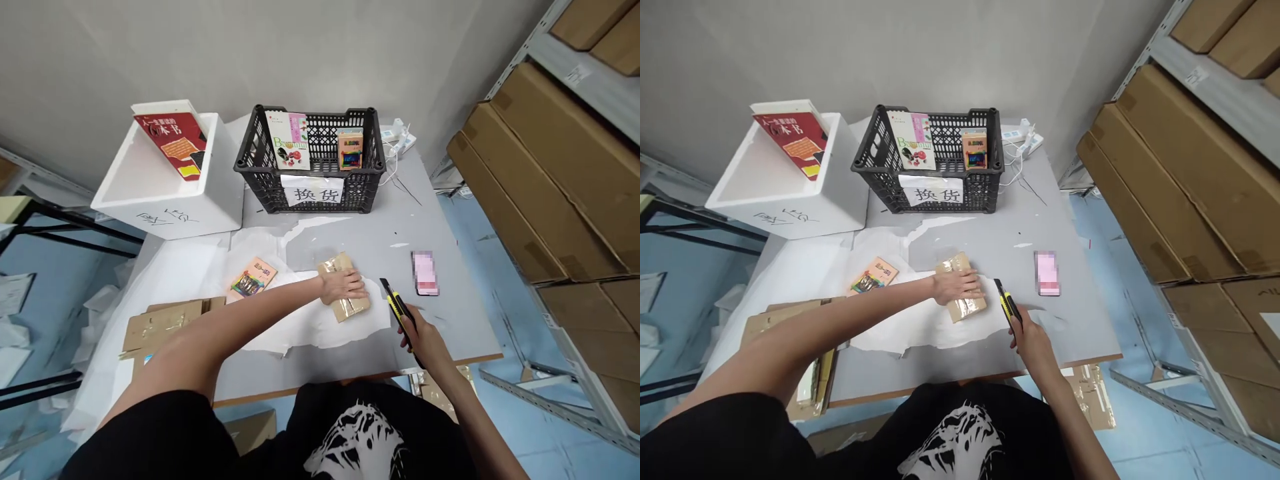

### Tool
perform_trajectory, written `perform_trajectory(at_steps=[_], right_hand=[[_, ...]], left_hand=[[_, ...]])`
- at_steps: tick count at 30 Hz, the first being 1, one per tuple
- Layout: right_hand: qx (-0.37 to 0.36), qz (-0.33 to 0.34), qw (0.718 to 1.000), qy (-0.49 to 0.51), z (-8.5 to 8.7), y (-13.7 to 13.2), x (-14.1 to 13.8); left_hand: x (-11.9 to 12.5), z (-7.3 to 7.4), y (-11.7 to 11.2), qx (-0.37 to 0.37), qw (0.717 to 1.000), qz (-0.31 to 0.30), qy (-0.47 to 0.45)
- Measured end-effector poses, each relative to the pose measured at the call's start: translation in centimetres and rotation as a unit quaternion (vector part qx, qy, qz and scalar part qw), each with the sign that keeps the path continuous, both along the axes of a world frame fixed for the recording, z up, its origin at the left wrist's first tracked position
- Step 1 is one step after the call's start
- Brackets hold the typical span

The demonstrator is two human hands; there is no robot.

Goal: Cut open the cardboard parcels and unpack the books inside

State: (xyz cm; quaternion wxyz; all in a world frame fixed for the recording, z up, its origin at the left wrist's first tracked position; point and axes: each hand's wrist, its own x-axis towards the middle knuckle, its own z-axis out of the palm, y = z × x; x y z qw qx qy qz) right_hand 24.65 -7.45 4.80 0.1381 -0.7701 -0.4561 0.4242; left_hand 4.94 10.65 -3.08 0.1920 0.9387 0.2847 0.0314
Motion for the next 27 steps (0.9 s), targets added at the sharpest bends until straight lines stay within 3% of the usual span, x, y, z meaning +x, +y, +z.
perform_trajectory(at_steps=[2,5,10,15,19,27], right_hand=[[0.027,-0.007,0.999,0.022,0.1,0.1,0.4],[0.084,0.024,0.996,0.007,1.7,0.8,0.4],[0.158,0.147,0.972,-0.098,3.6,3.7,-1.4],[0.173,0.24,0.944,-0.143,2.3,6.4,-3.6],[0.169,0.247,0.941,-0.157,1.9,6.9,-4.3],[0.139,0.248,0.948,-0.141,3.2,6.7,-4.7]], left_hand=[[-0.7,0.6,0.6,-0.022,0.999,-0.024,-0.005],[-2.8,1.0,0.4,-0.051,0.998,-0.03,-0.017],[-5.5,-0.4,-3.2,-0.062,0.988,0.13,-0.054],[-5.3,-2.3,-5.7,-0.034,0.969,0.216,-0.111],[-5.3,-3.0,-6.2,-0.024,0.96,0.238,-0.147],[-5.8,-3.1,-6.5,-0.029,0.947,0.273,-0.166]])
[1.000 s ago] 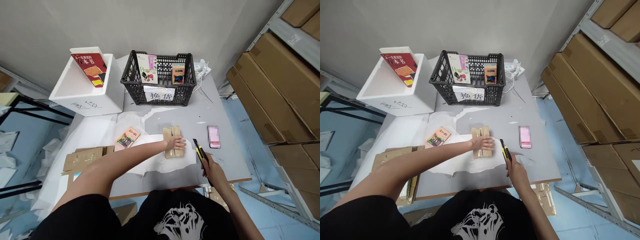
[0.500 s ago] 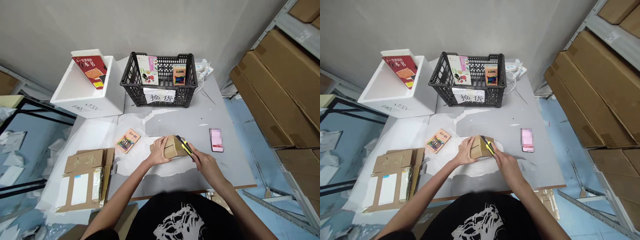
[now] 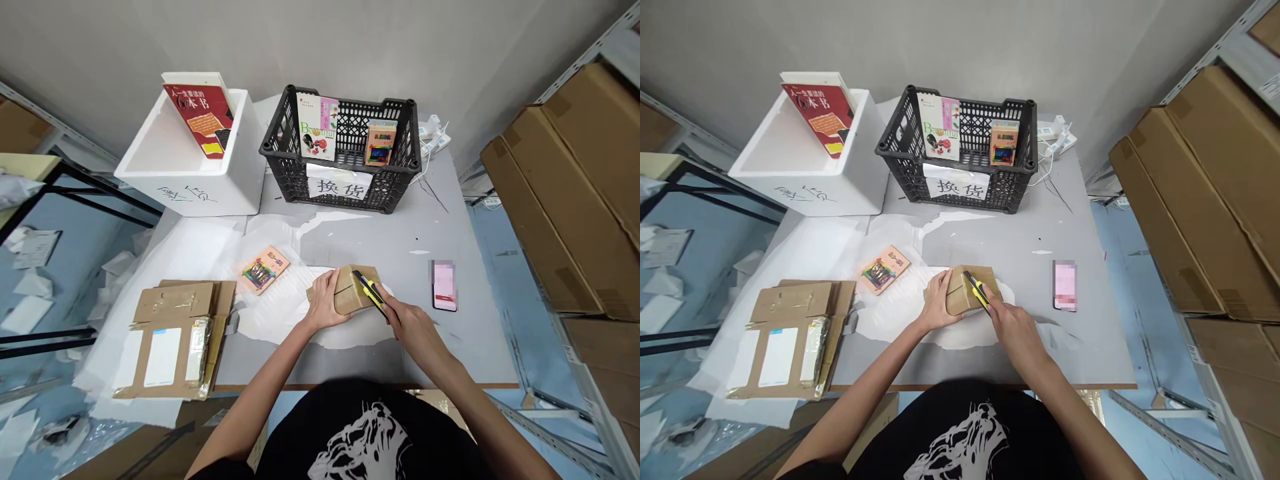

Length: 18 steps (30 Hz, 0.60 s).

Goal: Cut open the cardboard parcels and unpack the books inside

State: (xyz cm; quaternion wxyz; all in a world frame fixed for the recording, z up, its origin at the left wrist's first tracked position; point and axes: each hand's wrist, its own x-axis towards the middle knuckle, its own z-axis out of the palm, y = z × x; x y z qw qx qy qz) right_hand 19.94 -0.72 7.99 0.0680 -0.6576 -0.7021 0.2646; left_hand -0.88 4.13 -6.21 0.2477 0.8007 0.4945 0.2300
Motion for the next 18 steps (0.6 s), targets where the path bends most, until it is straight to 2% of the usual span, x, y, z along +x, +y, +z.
perform_trajectory(at_steps=[10,18], right_hand=[[-0.016,0.027,1.0,0.001,1.7,0.3,-0.1],[0.026,0.067,0.997,-0.023,0.7,-1.5,0.7]], left_hand=[[0.2,0.2,-0.4,-0.008,1.0,0.008,0.019],[0.8,0.2,-0.8,0.009,1.0,-0.005,0.012]])
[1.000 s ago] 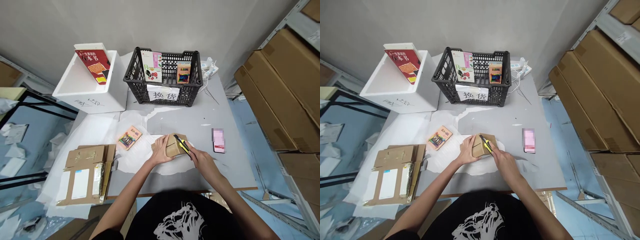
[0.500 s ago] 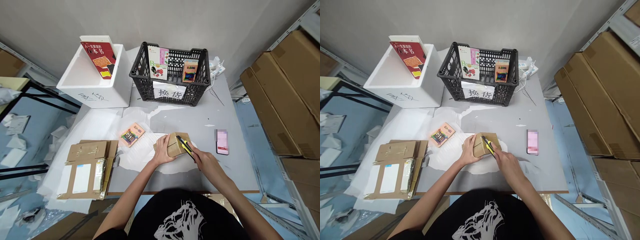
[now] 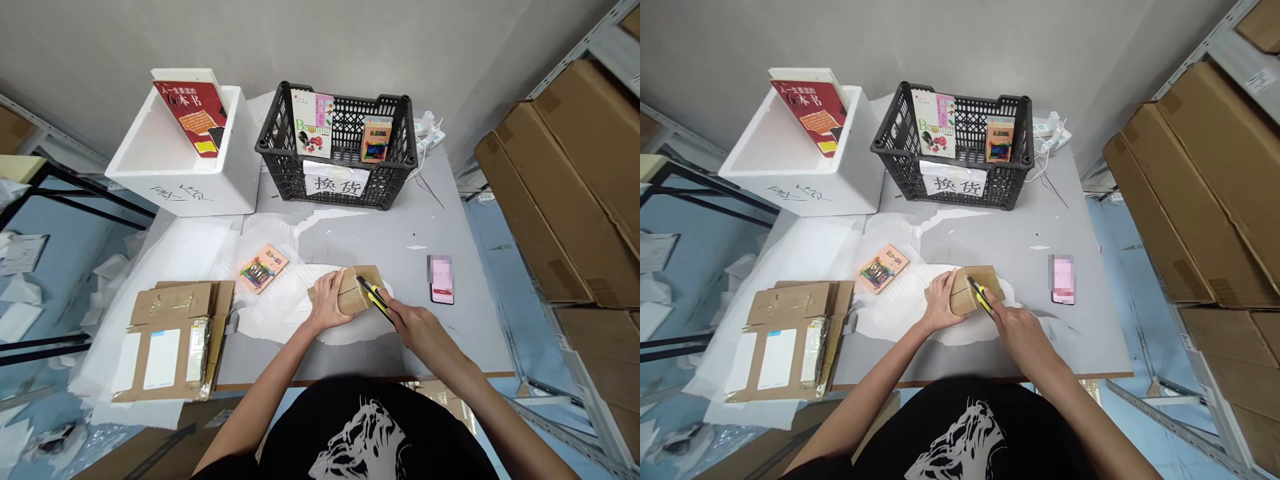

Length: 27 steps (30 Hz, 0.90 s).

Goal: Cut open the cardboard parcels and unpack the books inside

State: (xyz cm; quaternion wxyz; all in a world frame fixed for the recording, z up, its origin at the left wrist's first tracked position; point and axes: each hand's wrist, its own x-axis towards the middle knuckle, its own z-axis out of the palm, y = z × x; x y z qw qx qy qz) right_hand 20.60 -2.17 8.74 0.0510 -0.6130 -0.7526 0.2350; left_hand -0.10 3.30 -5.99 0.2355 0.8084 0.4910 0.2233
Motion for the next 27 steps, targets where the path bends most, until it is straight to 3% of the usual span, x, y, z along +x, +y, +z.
perform_trajectory(at_steps=[7,14,27], right_hand=[[0.019,0.012,1.0,-0.017,-0.7,-1.6,0.6],[-0.006,-0.007,1.0,-0.022,0.0,-2.5,0.5],[-0.012,-0.009,0.999,-0.05,-0.7,-4.8,1.2]], left_hand=[[0.2,-0.1,-0.2,0.032,0.999,-0.016,-0.001],[0.4,-0.2,-0.3,0.012,1.0,-0.013,0.011],[0.5,-0.2,-0.2,0.01,1.0,-0.022,0.015]])
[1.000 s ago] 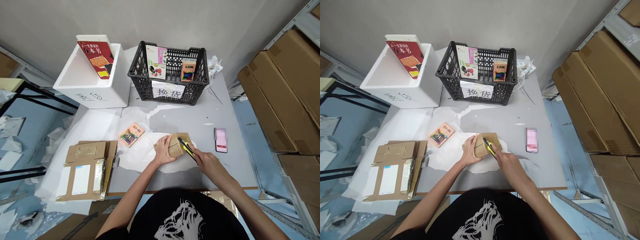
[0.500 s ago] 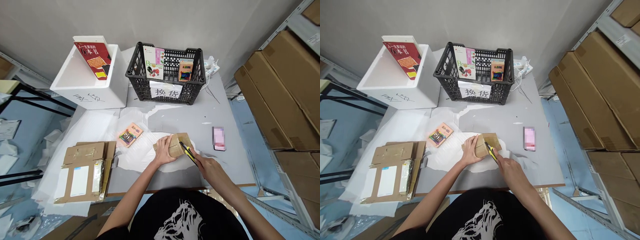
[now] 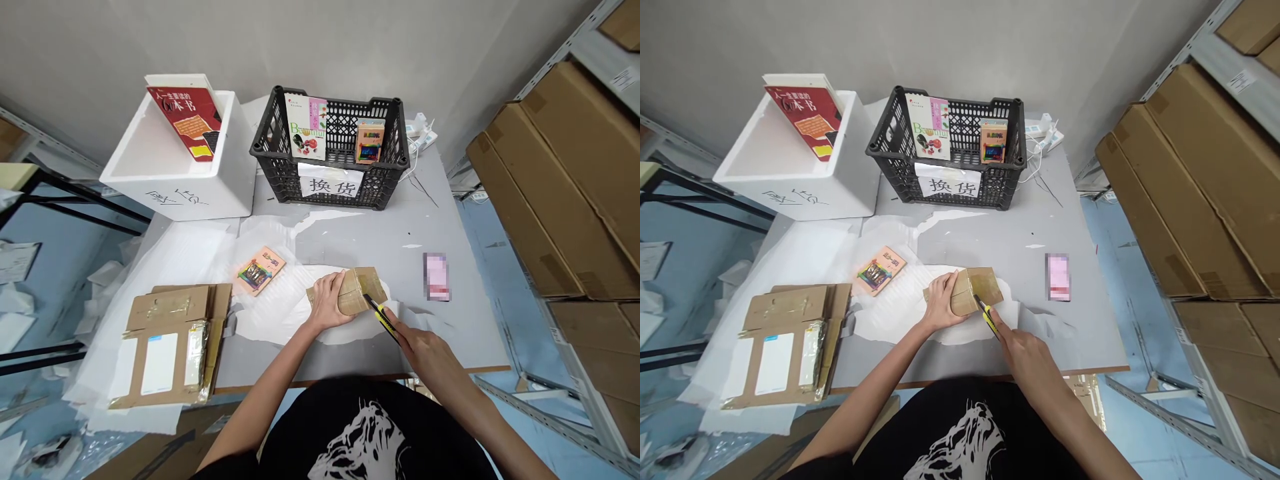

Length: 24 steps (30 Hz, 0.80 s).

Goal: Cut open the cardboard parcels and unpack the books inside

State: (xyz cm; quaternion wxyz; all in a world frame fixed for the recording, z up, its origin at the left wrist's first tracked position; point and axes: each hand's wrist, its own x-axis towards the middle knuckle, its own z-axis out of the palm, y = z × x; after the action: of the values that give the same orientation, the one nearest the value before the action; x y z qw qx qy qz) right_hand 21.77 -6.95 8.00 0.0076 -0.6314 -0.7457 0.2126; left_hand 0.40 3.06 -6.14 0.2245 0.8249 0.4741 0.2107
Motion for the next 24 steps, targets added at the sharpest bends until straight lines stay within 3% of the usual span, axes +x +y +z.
perform_trajectory(at_steps=[6,11,14,16,18,21,24], right_hand=[[0.0,0.011,1.0,0.001,-1.1,-1.3,0.7],[-0.017,-0.02,0.999,0.018,-0.1,-1.6,1.6],[-0.006,-0.09,0.995,0.035,0.9,-1.4,2.4],[0.0,-0.143,0.988,0.055,1.1,-0.8,2.6],[0.004,-0.169,0.982,0.08,0.8,0.0,2.3],[0.007,-0.17,0.979,0.115,-0.4,1.8,0.8],[-0.026,-0.17,0.976,0.133,-1.7,3.3,-0.7]], left_hand=[[0.1,0.3,0.1,-0.005,1.0,-0.004,0.006],[1.0,0.8,0.3,-0.017,1.0,0.0,0.007],[1.1,1.9,0.9,-0.06,0.992,0.114,0.012],[0.6,2.8,1.6,-0.125,0.967,0.221,0.031],[-0.2,3.9,2.3,-0.201,0.936,0.282,0.068],[-1.2,5.2,2.8,-0.257,0.905,0.303,0.151],[-1.9,5.6,2.3,-0.221,0.901,0.292,0.233]])
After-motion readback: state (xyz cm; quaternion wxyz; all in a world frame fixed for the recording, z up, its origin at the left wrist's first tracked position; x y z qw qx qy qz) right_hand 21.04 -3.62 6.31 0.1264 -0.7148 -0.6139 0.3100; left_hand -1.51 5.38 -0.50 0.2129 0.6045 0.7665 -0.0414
